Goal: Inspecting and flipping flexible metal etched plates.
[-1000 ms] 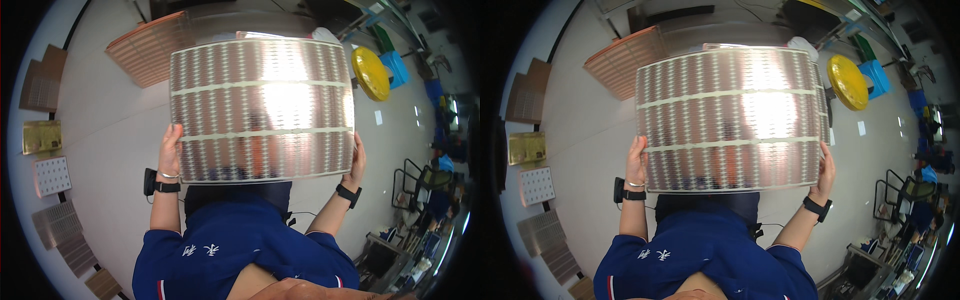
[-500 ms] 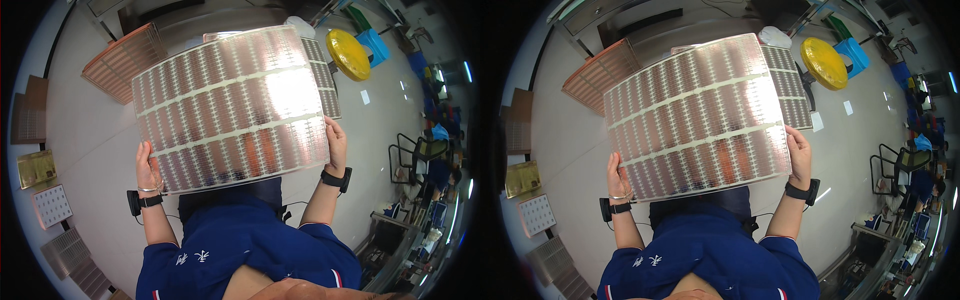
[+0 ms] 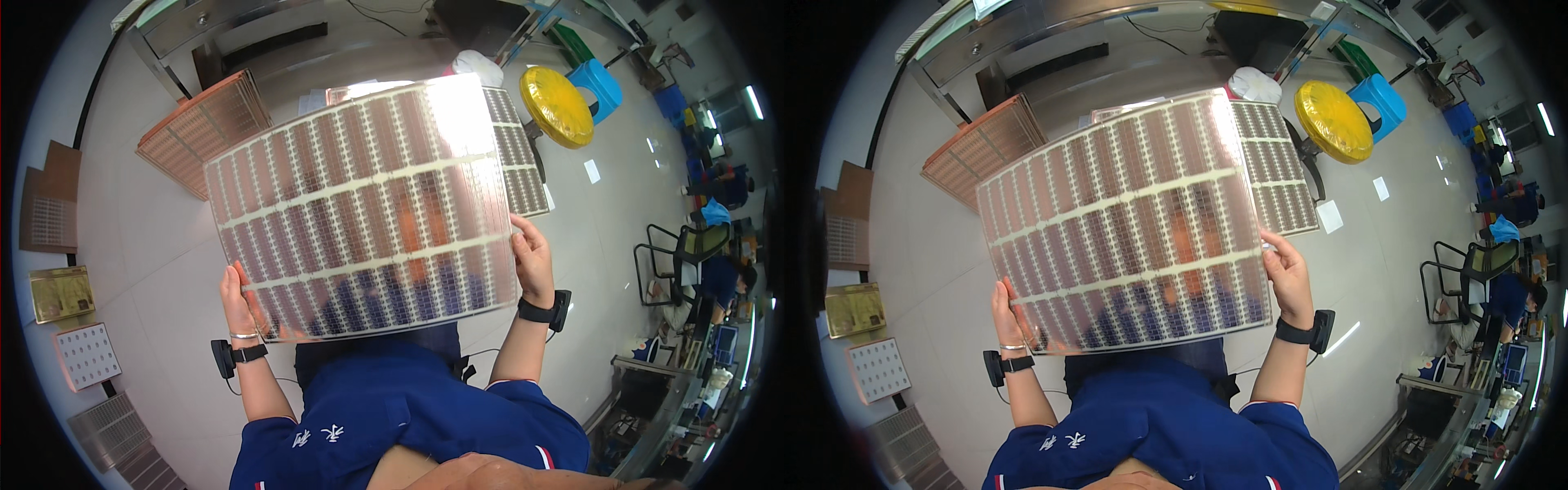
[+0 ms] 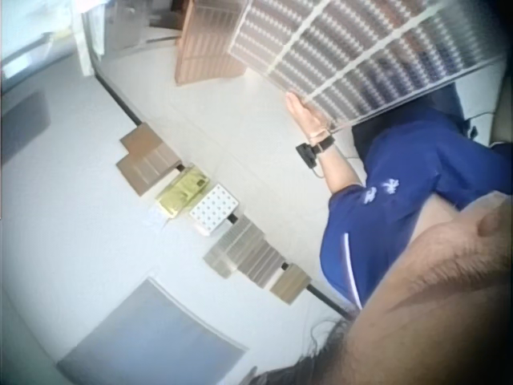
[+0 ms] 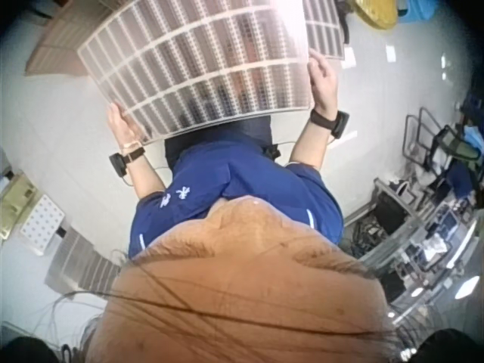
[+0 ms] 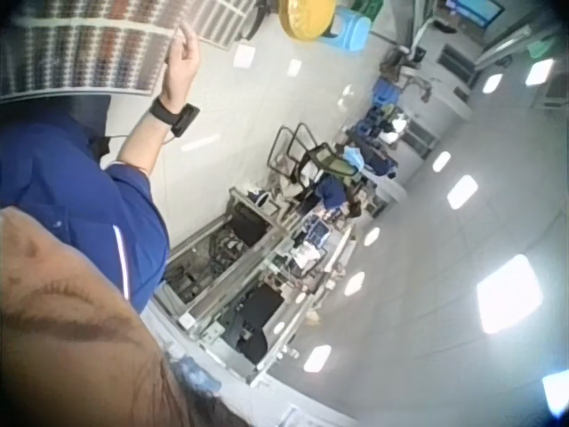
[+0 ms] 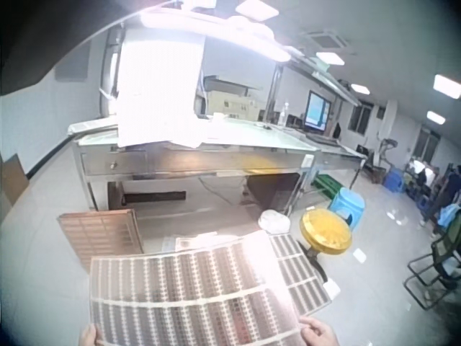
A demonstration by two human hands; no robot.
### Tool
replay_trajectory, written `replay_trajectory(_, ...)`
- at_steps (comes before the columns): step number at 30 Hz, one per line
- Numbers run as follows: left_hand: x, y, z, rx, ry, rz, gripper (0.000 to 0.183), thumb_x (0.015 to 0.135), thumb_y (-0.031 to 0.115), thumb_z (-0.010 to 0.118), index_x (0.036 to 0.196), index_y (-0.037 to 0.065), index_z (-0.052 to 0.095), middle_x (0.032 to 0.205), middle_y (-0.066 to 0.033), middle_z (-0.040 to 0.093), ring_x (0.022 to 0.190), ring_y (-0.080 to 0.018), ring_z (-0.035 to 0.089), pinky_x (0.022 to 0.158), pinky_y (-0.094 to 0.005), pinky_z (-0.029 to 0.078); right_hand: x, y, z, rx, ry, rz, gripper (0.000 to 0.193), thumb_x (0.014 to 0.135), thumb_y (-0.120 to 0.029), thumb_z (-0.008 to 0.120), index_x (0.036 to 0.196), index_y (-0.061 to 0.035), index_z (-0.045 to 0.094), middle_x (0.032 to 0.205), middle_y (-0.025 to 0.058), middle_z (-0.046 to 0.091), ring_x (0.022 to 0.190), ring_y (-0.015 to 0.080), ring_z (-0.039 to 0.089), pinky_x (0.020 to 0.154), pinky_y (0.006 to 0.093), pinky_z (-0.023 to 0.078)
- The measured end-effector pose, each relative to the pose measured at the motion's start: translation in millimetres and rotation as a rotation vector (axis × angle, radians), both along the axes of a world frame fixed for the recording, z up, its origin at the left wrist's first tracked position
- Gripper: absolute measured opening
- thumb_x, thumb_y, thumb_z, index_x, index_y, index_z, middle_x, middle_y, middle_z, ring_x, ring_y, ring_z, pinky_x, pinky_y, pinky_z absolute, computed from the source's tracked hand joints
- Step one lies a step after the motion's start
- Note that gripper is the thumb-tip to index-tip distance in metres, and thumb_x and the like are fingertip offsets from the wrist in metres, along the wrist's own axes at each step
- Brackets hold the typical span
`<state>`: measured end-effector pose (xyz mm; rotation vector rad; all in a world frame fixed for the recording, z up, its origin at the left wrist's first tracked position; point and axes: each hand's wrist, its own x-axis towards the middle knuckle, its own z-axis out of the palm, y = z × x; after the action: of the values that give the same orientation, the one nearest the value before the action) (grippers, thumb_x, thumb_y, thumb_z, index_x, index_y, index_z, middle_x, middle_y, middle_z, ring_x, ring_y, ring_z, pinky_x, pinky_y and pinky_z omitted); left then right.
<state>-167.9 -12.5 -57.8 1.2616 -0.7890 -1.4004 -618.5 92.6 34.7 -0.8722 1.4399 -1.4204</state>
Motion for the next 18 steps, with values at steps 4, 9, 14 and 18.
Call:
replay_trajectory(4,-1.9,1.6,0.4,-0.022,-0.071,0.048,0.030,0.095,0.032,0.042,0.075,0.010,0.049,0.073,0.0054,0.046,0.067,-0.0039,0.041,0.061,-0.0194,0.037,-3.0,2.6,-8.7,-0.005,0.075,0.040,0.040,0.087,-0.023,0.058,0.119,-0.0002,0.050,0.073,-0.0064,0.054,0.057,-0.0004,0.039,0.051,0.0141,0.028)
replay_trajectory(9,-6.8,4.9,11.6,-0.030,-0.022,0.073,0.029,0.094,0.032,0.044,0.075,0.010,0.049,0.073,0.0054,0.047,0.068,-0.0034,0.043,0.062,-0.0185,0.038,2.3,1.0,-4.5,-0.029,0.039,0.011,0.036,0.088,-0.023,0.057,0.115,0.0005,0.054,0.073,-0.0046,0.053,0.060,0.0020,0.039,0.055,0.0162,0.031)
replay_trajectory(14,1.8,2.7,30.3,-0.161,0.049,0.044,0.027,0.092,0.034,0.049,0.077,0.012,0.049,0.067,0.0076,0.045,0.058,-0.0010,0.040,0.051,-0.0172,0.035,-9.8,0.0,-14.4,-0.179,0.123,-0.142,0.017,0.087,-0.015,0.059,0.094,-0.0006,0.061,0.078,-0.0037,0.053,0.064,0.0038,0.042,0.058,0.0179,0.033)
replay_trajectory(18,-6.5,-5.6,59.1,-0.432,-0.090,0.139,0.033,0.088,0.039,0.055,0.088,0.006,0.054,0.066,0.0087,0.046,0.053,-0.0009,0.038,0.045,-0.0154,0.028,-16.2,-5.4,-8.0,-0.390,-0.040,-0.232,0.009,0.086,-0.010,0.059,0.092,-0.0033,0.060,0.082,-0.0015,0.056,0.073,0.0089,0.052,0.068,0.0224,0.043)
